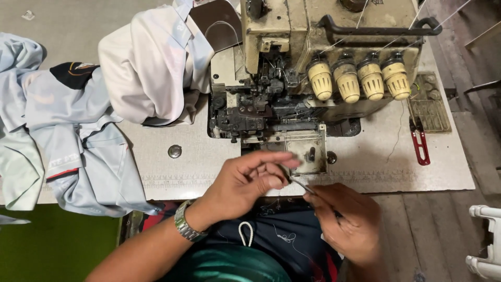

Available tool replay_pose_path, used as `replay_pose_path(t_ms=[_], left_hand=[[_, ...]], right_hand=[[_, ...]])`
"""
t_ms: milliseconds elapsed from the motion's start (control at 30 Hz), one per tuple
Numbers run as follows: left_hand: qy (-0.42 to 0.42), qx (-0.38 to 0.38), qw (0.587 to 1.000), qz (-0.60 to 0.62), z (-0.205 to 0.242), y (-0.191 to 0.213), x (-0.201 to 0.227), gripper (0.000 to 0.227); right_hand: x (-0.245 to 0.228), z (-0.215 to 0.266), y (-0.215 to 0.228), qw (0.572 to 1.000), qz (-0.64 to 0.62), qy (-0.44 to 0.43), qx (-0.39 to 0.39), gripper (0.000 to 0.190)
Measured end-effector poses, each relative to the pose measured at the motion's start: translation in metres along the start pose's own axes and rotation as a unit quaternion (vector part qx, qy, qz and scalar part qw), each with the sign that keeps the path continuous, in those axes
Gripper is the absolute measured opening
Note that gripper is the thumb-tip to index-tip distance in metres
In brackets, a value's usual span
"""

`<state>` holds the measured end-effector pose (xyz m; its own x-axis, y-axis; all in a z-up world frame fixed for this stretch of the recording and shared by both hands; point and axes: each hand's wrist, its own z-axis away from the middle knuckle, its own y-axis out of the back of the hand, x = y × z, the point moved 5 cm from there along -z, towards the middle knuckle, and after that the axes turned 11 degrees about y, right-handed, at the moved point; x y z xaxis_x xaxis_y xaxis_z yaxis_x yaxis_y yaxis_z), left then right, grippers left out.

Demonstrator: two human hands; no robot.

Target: Threading an industrial overlock sewing machine using tweezers and thread snips

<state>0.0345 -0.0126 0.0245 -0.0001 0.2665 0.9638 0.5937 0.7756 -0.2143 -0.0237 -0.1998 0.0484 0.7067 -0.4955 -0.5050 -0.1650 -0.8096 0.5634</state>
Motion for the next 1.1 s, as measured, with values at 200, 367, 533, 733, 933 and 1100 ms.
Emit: replay_pose_path(t_ms=[200, 367, 533, 733, 933, 1100], left_hand=[[-0.052, 0.025, 0.984, -0.172, 0.003, -0.006, 0.011, 0.018], [-0.208, -0.016, 0.903, -0.375, 0.006, -0.019, 0.011, 0.019], [-0.282, 0.024, 0.844, -0.455, 0.012, -0.027, 0.022, 0.010], [-0.359, -0.021, 0.826, -0.434, 0.037, -0.060, 0.058, 0.016], [-0.215, 0.041, 0.973, -0.078, 0.038, -0.056, 0.033, 0.012], [-0.095, 0.120, 0.976, 0.153, 0.036, -0.031, 0.015, 0.015]], right_hand=[[-0.003, 0.007, 0.004, 0.998, -0.024, -0.061, -0.025, 0.013], [0.001, 0.027, 0.013, 0.983, -0.026, -0.180, -0.025, 0.010], [0.005, 0.042, 0.026, 0.944, -0.305, -0.092, 0.079, 0.023], [0.038, 0.084, 0.030, 0.877, -0.404, -0.101, 0.239, 0.014], [0.026, 0.082, 0.019, 0.925, -0.307, -0.141, 0.175, 0.028], [0.022, 0.085, 0.006, 0.920, -0.305, -0.152, 0.194, 0.027]])
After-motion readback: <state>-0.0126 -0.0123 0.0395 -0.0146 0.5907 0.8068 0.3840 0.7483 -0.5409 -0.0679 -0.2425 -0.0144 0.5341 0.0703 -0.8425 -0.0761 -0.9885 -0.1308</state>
